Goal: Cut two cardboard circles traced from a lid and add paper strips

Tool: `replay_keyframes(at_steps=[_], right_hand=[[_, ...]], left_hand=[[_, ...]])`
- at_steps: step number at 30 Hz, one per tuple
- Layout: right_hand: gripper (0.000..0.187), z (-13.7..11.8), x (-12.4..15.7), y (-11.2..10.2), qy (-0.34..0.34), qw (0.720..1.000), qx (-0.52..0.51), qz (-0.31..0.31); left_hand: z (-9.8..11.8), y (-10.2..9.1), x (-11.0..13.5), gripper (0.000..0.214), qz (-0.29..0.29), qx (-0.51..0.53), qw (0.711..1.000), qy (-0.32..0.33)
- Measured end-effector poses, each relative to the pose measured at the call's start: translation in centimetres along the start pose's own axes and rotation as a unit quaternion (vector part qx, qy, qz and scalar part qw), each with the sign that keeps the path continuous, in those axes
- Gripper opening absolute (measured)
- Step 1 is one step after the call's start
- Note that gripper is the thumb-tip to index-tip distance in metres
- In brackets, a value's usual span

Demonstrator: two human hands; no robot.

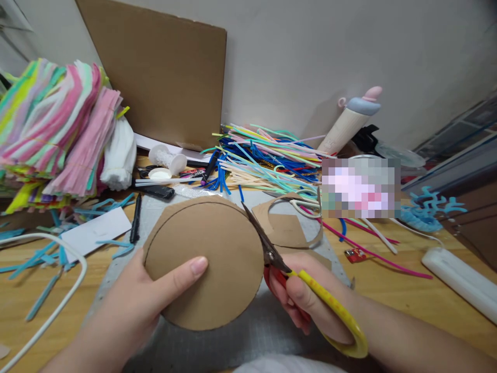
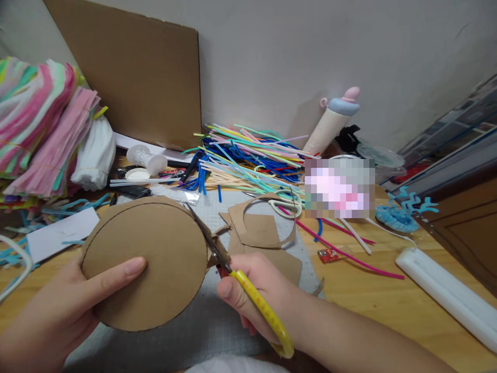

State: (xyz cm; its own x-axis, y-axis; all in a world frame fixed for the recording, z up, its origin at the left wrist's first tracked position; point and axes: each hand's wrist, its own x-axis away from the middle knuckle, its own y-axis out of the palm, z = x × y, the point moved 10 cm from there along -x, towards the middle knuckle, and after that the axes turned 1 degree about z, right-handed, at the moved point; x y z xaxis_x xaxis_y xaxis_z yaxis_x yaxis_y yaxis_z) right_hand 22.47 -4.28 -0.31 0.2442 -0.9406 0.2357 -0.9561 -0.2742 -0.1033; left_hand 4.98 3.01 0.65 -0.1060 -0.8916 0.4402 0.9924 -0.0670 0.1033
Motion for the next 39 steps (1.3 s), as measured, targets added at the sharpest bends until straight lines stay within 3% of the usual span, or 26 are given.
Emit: replay_keyframes(at_steps=[5,8,12,17,30,39], right_hand=[[0.065,0.0,-0.6,-0.4,-0.003,0.995,-0.077,0.067],[0.068,0.8,-0.9,-0.4,0.000,0.990,-0.102,0.101],[0.064,1.7,-1.1,0.7,-0.003,0.996,-0.068,0.059],[0.058,0.8,-0.6,0.8,-0.080,0.996,-0.020,0.038],[0.063,2.2,-0.2,0.9,-0.040,0.999,-0.032,0.019],[0.073,1.0,-0.6,1.3,0.005,0.995,-0.095,0.024]], left_hand=[[-0.5,1.0,-0.5,0.060,-0.088,0.091,0.992,-0.006],[-0.4,1.7,-0.5,0.058,-0.114,0.111,0.987,0.021],[-1.0,1.7,-0.8,0.065,-0.065,0.078,0.995,0.021],[-0.9,0.4,-1.0,0.069,0.002,0.027,0.999,0.046],[-0.8,0.9,-0.8,0.079,-0.017,-0.010,0.999,0.044],[-0.4,0.8,-0.3,0.076,-0.011,-0.028,0.998,0.049]])
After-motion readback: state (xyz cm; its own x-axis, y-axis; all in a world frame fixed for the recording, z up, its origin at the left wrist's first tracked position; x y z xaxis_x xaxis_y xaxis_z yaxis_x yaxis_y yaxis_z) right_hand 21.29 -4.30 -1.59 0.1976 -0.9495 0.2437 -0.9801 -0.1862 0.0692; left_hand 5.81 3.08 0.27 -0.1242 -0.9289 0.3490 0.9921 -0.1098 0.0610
